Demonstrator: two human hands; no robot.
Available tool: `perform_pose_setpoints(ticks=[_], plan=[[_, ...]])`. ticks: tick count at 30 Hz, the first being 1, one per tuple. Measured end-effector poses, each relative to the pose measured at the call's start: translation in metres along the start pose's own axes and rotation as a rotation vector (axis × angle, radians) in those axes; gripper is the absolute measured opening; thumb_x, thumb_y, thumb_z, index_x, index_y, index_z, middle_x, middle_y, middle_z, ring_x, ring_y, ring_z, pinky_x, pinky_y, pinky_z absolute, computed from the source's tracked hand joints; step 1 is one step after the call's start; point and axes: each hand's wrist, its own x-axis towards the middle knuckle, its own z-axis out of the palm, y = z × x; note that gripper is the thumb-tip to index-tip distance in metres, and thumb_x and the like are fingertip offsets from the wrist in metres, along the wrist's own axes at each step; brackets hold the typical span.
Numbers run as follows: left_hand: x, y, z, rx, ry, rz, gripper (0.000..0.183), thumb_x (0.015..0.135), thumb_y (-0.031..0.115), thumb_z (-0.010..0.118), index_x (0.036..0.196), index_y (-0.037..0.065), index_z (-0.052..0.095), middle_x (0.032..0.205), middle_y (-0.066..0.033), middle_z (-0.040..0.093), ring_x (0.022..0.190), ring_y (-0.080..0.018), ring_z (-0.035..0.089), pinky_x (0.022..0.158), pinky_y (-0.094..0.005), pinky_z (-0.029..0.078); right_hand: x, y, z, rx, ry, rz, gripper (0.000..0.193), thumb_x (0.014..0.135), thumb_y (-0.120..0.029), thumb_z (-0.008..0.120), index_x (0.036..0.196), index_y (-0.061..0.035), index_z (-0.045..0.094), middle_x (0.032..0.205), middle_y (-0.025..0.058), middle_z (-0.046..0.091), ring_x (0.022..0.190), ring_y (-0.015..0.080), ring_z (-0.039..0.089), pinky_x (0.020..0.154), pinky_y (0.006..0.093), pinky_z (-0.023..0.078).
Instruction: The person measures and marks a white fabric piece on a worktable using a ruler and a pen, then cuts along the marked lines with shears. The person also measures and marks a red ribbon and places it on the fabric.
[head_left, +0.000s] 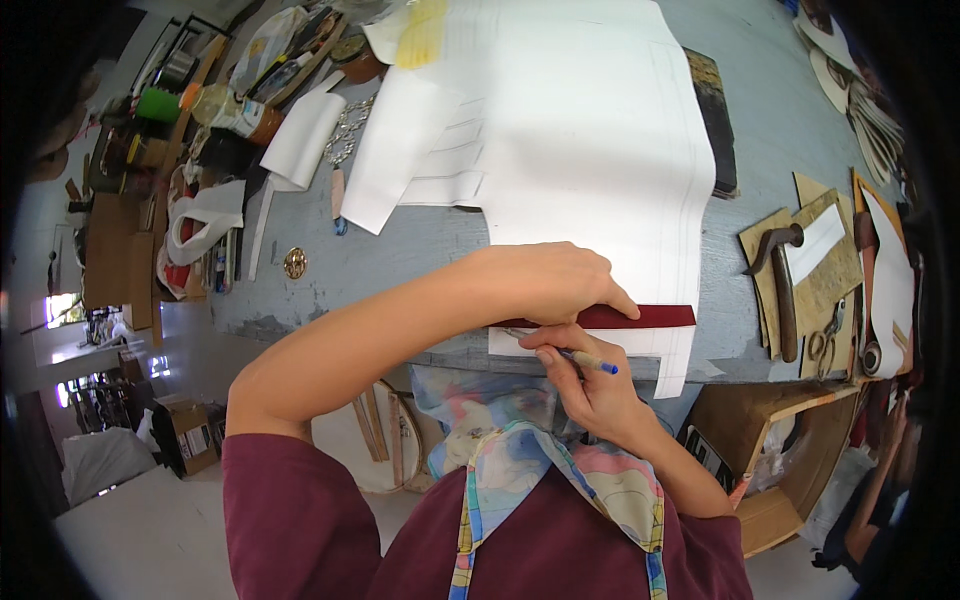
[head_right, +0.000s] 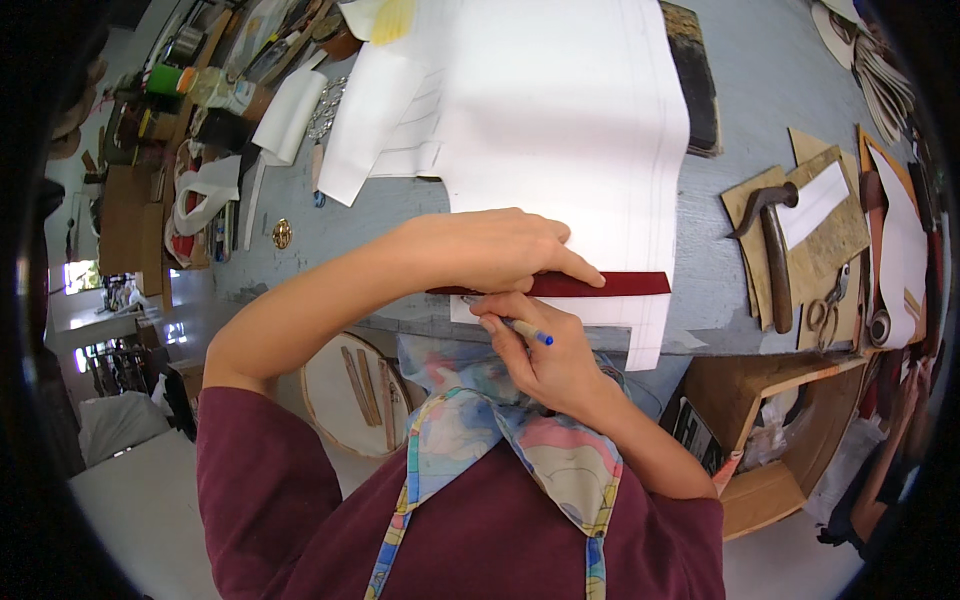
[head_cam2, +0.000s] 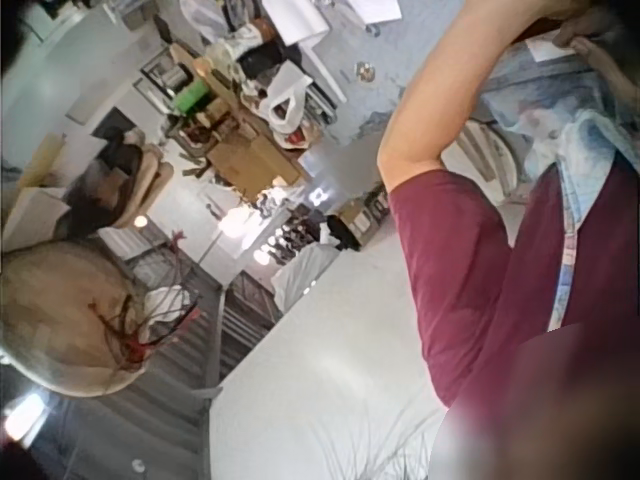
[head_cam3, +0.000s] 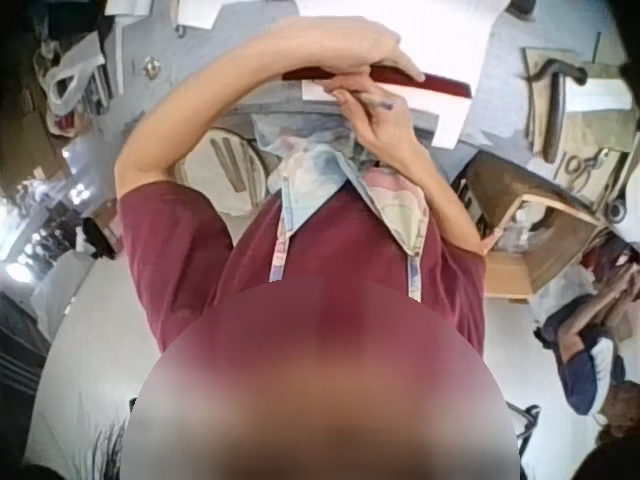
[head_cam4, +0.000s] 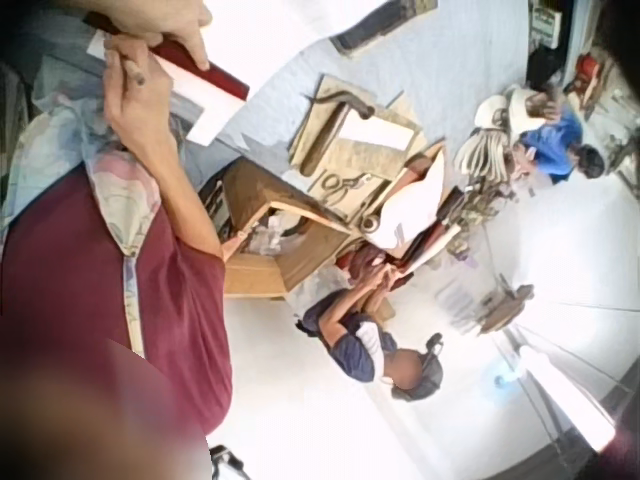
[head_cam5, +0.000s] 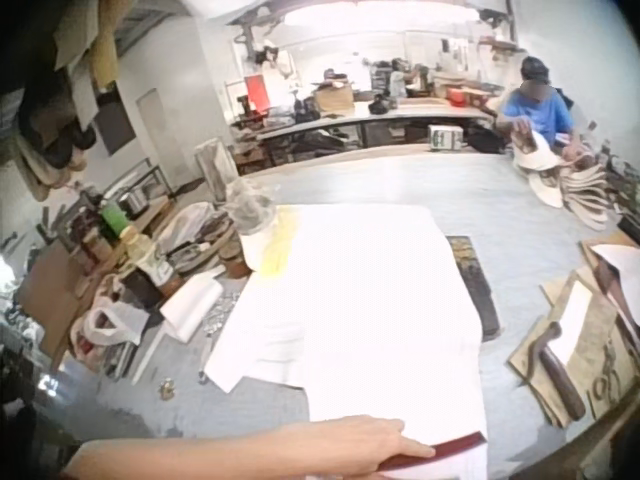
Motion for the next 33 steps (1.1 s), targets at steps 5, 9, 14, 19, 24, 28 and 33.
perform_pose_setpoints(ticks=[5,9,14,19,24,28,33], plan=[[-0.003,0.0,-0.002,-0.03,-0.009,-0.006,0.073,0.086,-0.004,0.066,0.153,0.025,0.067,0.11,-0.0169,0.071,0.095,-0.0368,0.075,0.084,-0.0472,0.061,0.008,0.005,0.01,-0.128,0.005,-0.167,0.016,0.103,-0.006,0.071,0.12,-0.0055,0.071,0.106,0.0151,0.079,0.084,0.0314,0.076,0.077,0.0395,0.061],[-0.002,-0.001,-0.001,-0.032,-0.004,-0.002,0.076,0.085,-0.004,0.066,0.154,0.026,0.066,0.109,-0.0159,0.071,0.096,-0.0361,0.074,0.085,-0.0473,0.06,0.011,0.005,0.014,-0.157,0.025,-0.206,0.017,0.102,-0.007,0.072,0.119,-0.0065,0.071,0.109,0.0141,0.08,0.09,0.0328,0.077,0.08,0.0414,0.062],[0.002,-0.001,-0.003,-0.009,-0.033,0.003,0.076,0.086,-0.005,0.065,0.155,0.028,0.066,0.106,-0.014,0.07,0.098,-0.0332,0.072,0.085,-0.0454,0.058,0.006,0.004,0.01,-0.234,0.036,-0.233,0.018,0.1,-0.01,0.074,0.118,-0.0078,0.072,0.11,0.0122,0.079,0.096,0.0335,0.077,0.082,0.0431,0.062],[0.003,-0.002,-0.001,-0.004,-0.035,-0.002,0.075,0.086,-0.005,0.066,0.154,0.027,0.066,0.105,-0.0129,0.069,0.097,-0.0311,0.071,0.084,-0.0438,0.057,-0.013,0.001,-0.018,-0.317,0.104,-0.214,0.017,0.101,-0.008,0.074,0.117,-0.0053,0.073,0.107,0.0125,0.079,0.09,0.0312,0.077,0.078,0.0403,0.061],[0.004,-0.006,0.002,-0.015,0.025,0.067,0.076,0.085,-0.006,0.067,0.154,0.026,0.067,0.105,-0.0126,0.069,0.097,-0.0308,0.071,0.084,-0.0443,0.057,-0.033,-0.005,-0.049,-0.131,0.198,0.059,0.014,0.103,-0.003,0.069,0.115,-0.0012,0.077,0.099,0.0122,0.078,0.074,0.0225,0.072,0.066,0.034,0.057],[0.003,-0.004,-0.001,-0.001,-0.013,0.028,0.075,0.086,-0.005,0.067,0.154,0.026,0.066,0.106,-0.0124,0.07,0.096,-0.0311,0.071,0.083,-0.0442,0.057,-0.017,0.002,-0.028,-0.075,0.168,-0.099,0.012,0.105,-0.004,0.069,0.114,-0.0015,0.076,0.098,0.0113,0.078,0.071,0.0192,0.071,0.065,0.0326,0.056],[0.002,0.001,-0.006,-0.03,-0.052,-0.022,0.075,0.086,-0.004,0.066,0.154,0.027,0.066,0.107,-0.0127,0.069,0.096,-0.0319,0.071,0.083,-0.044,0.058,0.0,0.004,-0.004,-0.089,0.031,-0.143,0.015,0.103,-0.008,0.073,0.118,-0.0056,0.073,0.104,0.0139,0.078,0.085,0.0285,0.076,0.075,0.038,0.059]])
